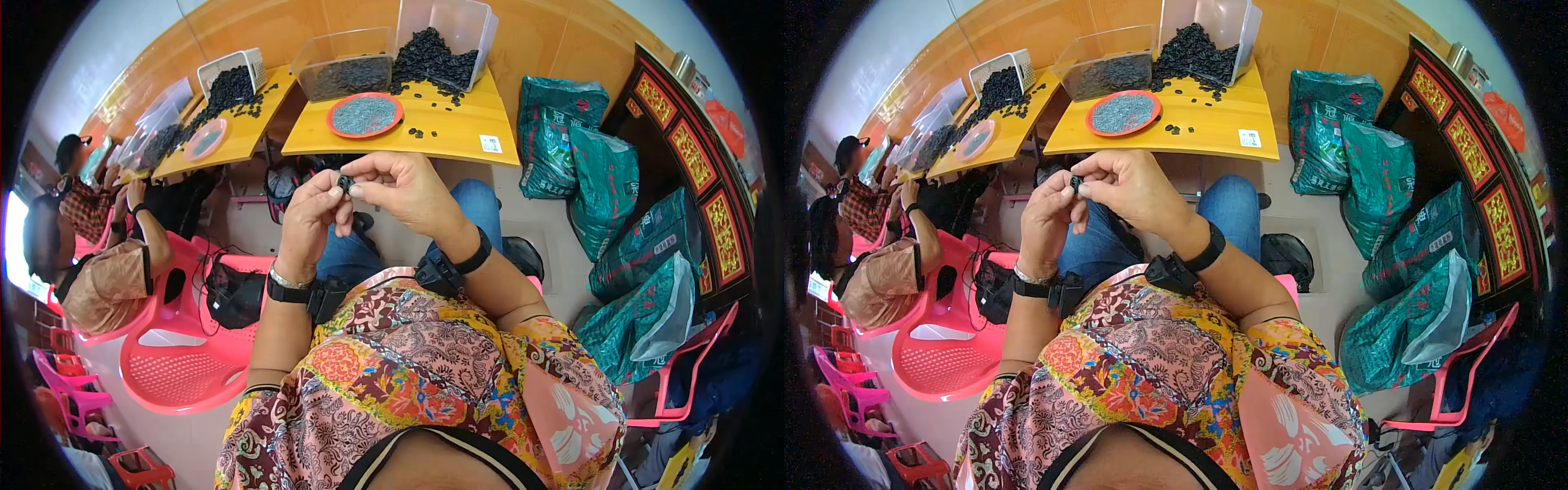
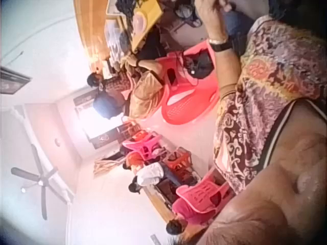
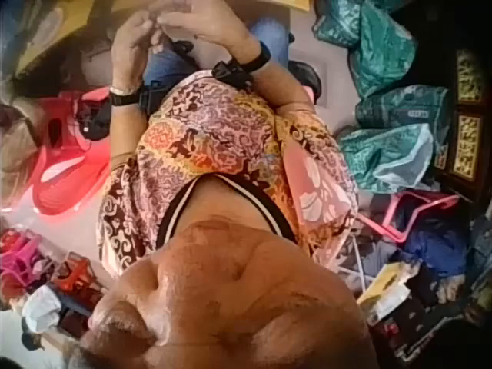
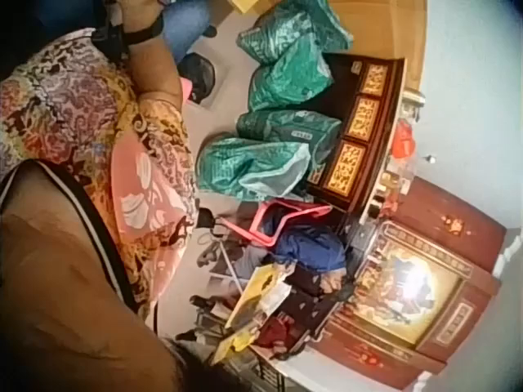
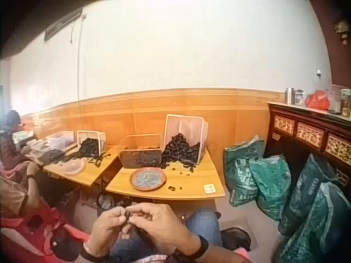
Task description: Sorting and inspecting small black seeds or beads from a table onto a circular tray at a workstation.
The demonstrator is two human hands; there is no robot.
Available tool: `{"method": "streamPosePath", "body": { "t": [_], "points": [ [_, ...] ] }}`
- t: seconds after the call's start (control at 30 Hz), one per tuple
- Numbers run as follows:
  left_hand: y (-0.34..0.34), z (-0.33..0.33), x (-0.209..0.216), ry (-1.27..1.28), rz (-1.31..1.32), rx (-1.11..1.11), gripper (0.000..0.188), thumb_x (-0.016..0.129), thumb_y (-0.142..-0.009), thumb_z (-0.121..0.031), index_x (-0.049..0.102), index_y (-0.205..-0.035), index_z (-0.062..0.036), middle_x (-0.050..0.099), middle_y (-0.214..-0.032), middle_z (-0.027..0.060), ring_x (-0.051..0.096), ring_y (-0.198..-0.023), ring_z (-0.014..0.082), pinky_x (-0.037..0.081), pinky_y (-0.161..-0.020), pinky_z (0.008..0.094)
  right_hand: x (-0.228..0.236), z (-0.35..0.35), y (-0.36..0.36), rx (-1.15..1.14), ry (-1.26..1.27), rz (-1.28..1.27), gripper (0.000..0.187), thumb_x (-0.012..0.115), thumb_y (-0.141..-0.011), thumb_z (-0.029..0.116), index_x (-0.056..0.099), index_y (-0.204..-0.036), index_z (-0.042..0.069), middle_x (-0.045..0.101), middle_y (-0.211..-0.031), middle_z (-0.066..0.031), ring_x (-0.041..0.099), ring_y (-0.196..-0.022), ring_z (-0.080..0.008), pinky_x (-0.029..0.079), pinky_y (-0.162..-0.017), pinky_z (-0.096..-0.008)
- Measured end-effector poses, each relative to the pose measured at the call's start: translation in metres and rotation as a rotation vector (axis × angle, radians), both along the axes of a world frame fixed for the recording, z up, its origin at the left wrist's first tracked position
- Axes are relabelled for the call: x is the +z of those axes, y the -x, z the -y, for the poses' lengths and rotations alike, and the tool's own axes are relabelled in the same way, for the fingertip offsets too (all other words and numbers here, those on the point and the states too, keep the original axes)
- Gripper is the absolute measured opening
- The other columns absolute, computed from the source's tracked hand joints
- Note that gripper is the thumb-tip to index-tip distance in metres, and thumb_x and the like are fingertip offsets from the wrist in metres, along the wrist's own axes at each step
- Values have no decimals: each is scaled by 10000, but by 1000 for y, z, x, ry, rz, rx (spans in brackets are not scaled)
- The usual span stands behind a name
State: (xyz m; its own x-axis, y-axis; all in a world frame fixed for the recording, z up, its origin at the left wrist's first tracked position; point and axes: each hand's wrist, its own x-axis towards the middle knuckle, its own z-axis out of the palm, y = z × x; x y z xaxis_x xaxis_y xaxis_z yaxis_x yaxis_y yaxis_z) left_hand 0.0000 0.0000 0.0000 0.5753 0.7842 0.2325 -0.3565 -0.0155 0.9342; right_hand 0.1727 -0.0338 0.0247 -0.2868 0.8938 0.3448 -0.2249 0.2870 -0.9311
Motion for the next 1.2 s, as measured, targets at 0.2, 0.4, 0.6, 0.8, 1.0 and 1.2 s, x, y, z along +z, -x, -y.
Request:
{"method": "streamPosePath", "body": {
  "t": [0.2,0.4,0.6,0.8,1.0,1.2],
  "points": [
    [-2,2,-1,-11,38,38,210,500,-890,-254,506,-838,-51,503,-626,25,489,-517,108,383,-486,211,3,5,8,-125,-119,2,161,518,-830,-45,578,-969,-99,648,-748,-111,653,-622,-157,533,-560,-255],
    [-5,6,1,-73,-26,153,188,492,-882,-239,498,-834,-57,515,-629,20,488,-515,95,377,-479,202,3,4,4,-148,-89,58,213,559,-808,-25,621,-1012,-32,649,-864,-33,594,-750,-43,488,-678,-188],
    [-2,5,1,-228,-212,210,178,459,-895,-210,489,-805,-59,502,-620,8,476,-509,83,369,-472,199,-7,-2,4,-254,-177,226,170,553,-805,-18,653,-942,-19,607,-798,17,536,-694,-5,443,-620,-160],
    [-2,7,4,-207,-151,337,185,446,-905,-210,491,-811,-57,506,-629,15,481,-516,86,370,-472,204,-8,-5,5,-310,-219,227,179,571,-760,-25,652,-919,-38,566,-672,8,515,-592,-40,435,-544,-190],
    [-3,7,3,-72,-29,226,197,433,-914,-221,499,-841,-50,519,-635,34,502,-524,108,382,-483,208,-11,-10,3,-86,-48,36,231,561,-803,-16,635,-1022,-10,582,-779,29,521,-666,-21,429,-598,-173],
    [-5,5,-1,-34,57,152,211,437,-921,-231,496,-846,-43,528,-637,49,514,-527,125,391,-495,210,-14,-16,-3,-36,24,10,199,582,-824,16,635,-1015,-5,626,-790,-8,555,-672,-48,443,-601,-182]
  ]
}}
